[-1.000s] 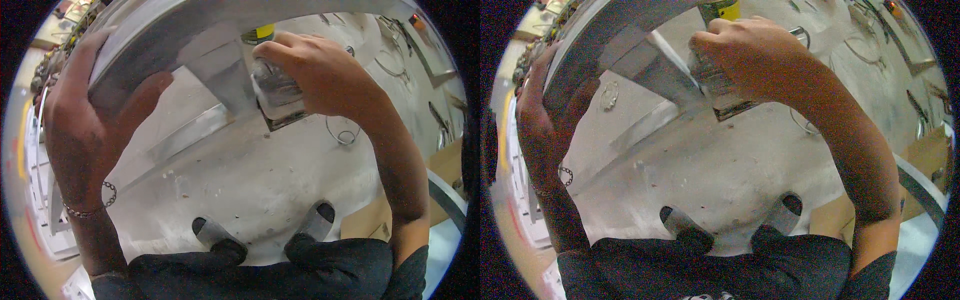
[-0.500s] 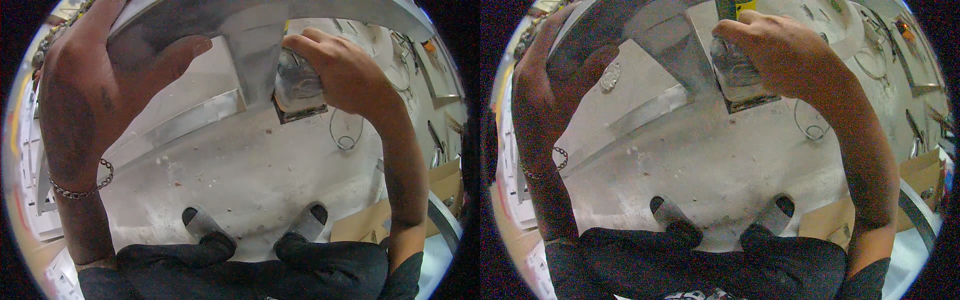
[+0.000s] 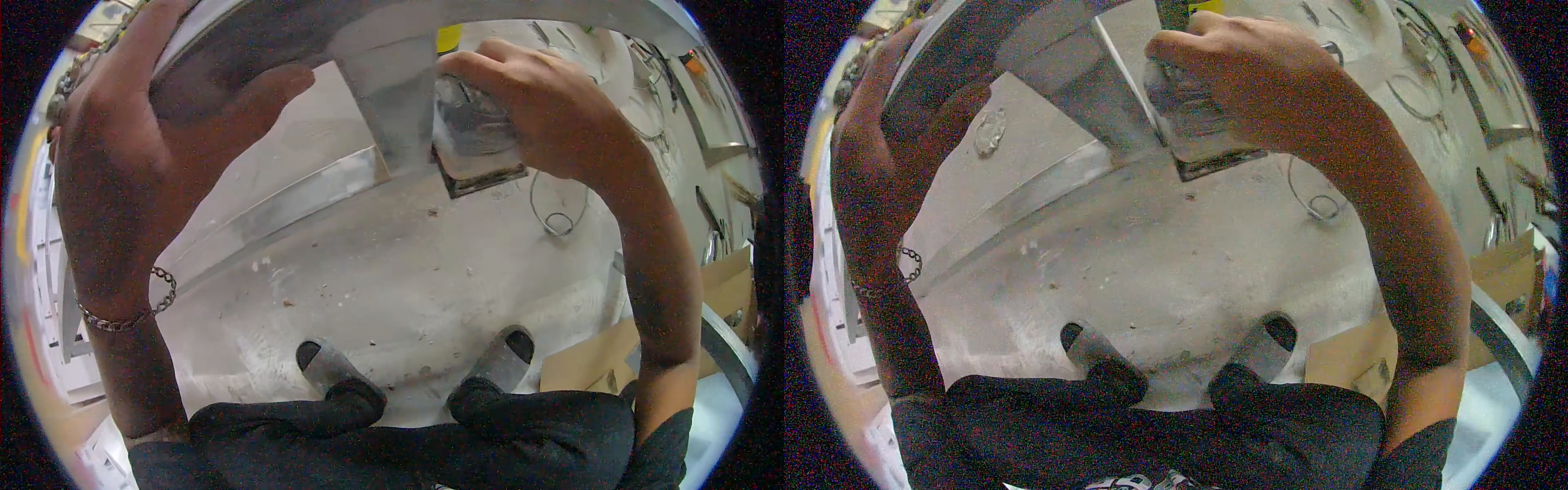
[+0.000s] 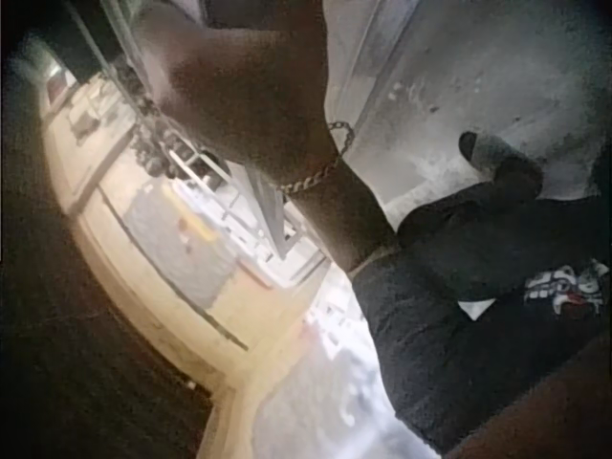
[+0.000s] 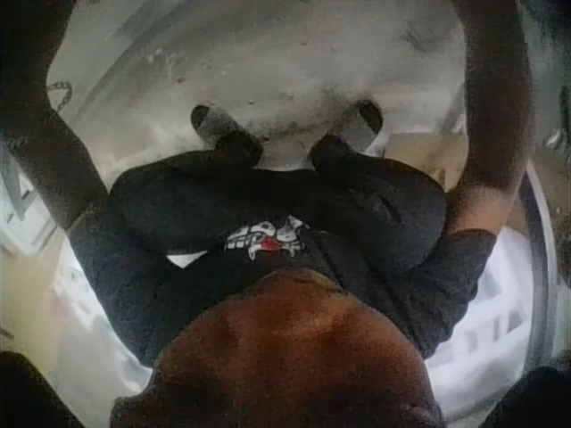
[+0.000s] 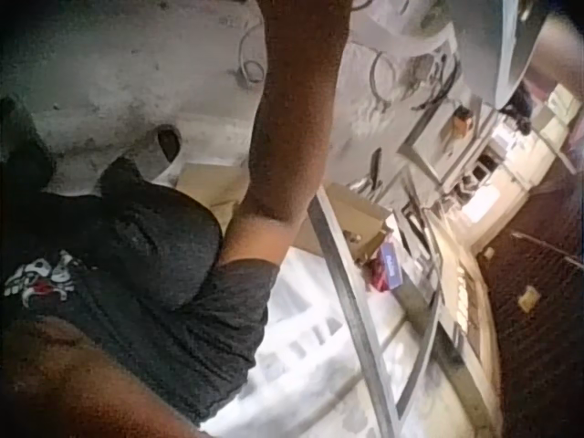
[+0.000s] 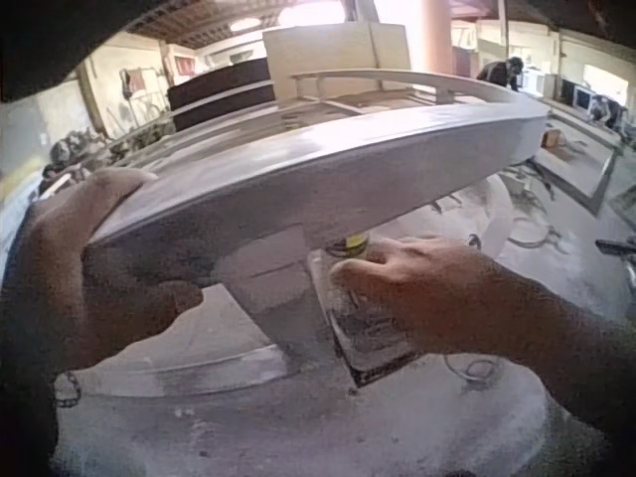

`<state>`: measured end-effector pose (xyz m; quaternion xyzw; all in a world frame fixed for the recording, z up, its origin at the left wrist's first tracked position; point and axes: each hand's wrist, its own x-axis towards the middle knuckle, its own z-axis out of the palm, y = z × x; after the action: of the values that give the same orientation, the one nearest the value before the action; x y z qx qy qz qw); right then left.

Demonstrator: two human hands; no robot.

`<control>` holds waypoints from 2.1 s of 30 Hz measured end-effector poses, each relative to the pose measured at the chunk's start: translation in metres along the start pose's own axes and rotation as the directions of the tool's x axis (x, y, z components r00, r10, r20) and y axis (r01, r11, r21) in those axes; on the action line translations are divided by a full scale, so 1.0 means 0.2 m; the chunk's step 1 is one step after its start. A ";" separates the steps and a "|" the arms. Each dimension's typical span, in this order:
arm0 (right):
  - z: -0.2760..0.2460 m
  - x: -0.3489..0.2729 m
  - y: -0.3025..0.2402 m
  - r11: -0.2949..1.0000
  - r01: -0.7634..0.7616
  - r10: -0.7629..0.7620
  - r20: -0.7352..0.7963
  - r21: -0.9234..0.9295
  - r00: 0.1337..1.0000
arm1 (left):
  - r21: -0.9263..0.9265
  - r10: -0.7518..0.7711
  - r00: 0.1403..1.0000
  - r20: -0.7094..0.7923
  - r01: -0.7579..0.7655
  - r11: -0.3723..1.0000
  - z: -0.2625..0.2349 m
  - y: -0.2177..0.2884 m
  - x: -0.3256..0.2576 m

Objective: The person sands the joints, curved edges, and flat surfaces of a metal frame structure using an electric sander.

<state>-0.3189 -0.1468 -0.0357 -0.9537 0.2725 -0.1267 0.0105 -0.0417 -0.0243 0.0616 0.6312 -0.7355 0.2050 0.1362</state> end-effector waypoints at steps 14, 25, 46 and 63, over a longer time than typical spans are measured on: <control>0.03 -0.01 0.03 0.999 0.011 -0.011 0.002 -0.053 1.000 | -0.006 -0.003 1.000 0.021 0.003 1.000 -0.01 0.00 0.02; 0.02 -0.08 0.01 0.998 0.060 -0.061 -0.050 -0.010 0.997 | 0.013 -0.040 0.999 0.024 0.039 0.999 0.00 0.01 0.02; 0.08 -0.01 0.04 1.000 -0.012 0.010 -0.095 -0.018 0.995 | -0.013 -0.038 0.999 0.019 0.038 0.999 0.00 0.04 0.04; 0.05 0.04 0.06 0.999 0.023 -0.024 -0.039 -0.026 0.999 | -0.006 -0.006 0.999 0.038 0.006 1.000 0.02 0.03 0.04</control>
<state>-0.3159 -0.1629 -0.0450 -0.9541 0.2633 -0.1422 -0.0087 -0.0479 -0.0331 0.0616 0.6369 -0.7366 0.1904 0.1248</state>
